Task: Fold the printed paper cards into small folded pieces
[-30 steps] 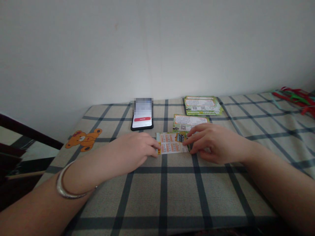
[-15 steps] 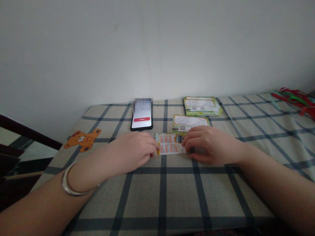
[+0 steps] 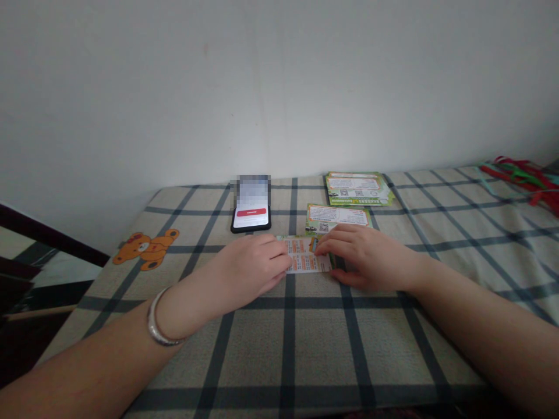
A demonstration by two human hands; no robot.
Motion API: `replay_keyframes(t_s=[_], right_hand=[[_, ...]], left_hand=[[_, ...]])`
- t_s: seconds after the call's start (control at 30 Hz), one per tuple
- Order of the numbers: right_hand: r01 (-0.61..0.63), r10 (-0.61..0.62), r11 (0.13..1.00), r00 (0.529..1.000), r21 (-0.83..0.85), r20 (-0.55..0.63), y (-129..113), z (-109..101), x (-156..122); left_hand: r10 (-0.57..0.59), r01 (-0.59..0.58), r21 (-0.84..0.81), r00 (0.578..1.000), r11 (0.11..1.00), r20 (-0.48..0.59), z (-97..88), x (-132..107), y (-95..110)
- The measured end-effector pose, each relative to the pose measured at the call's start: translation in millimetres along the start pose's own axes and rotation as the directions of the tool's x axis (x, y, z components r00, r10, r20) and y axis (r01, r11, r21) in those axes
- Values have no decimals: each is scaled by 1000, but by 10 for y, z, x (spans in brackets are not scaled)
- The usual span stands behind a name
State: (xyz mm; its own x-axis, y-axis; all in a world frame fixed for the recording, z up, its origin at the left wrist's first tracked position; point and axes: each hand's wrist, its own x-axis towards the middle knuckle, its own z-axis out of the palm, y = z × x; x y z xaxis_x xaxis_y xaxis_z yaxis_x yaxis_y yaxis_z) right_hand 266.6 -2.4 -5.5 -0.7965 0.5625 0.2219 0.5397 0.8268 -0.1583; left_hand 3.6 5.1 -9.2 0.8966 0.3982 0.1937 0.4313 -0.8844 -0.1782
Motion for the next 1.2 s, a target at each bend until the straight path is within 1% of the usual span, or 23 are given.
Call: replay_keyframes(t_s=[0.37, 0.43, 0.57, 0.67, 0.77, 0.87, 0.93, 1.1, 1.2], right_hand=[[-55, 57, 997, 997, -52, 49, -64, -11, 24], [-41, 45, 995, 998, -86, 45, -62, 0, 30], [25, -19, 986, 999, -166, 38, -33, 31, 27], [47, -41, 979, 999, -199, 30, -8, 56, 22], [53, -50, 979, 999, -195, 19, 8, 72, 22], [62, -63, 983, 998, -172, 0, 7, 79, 23], [62, -65, 986, 998, -156, -13, -2, 81, 19], [66, -76, 989, 994, -133, -73, -14, 96, 6], [71, -79, 992, 995, -105, -68, -1, 110, 0]], left_hand=[[-34, 36, 45, 998, 998, -44, 15, 21, 30], [-38, 39, 40, 999, 998, -39, 27, 15, 25], [-31, 32, 37, 999, 999, -31, 44, 13, 15], [10, -7, 62, 999, 998, -52, 47, 20, 10], [69, -59, 89, 991, 994, -117, 48, 20, 6], [86, -73, 84, 983, 994, -160, 55, 8, -1], [93, -84, 64, 985, 994, -145, 64, -2, -2], [90, -90, 15, 994, 996, -67, 77, -12, 16], [91, -91, 3, 995, 996, -49, 69, -10, 30]])
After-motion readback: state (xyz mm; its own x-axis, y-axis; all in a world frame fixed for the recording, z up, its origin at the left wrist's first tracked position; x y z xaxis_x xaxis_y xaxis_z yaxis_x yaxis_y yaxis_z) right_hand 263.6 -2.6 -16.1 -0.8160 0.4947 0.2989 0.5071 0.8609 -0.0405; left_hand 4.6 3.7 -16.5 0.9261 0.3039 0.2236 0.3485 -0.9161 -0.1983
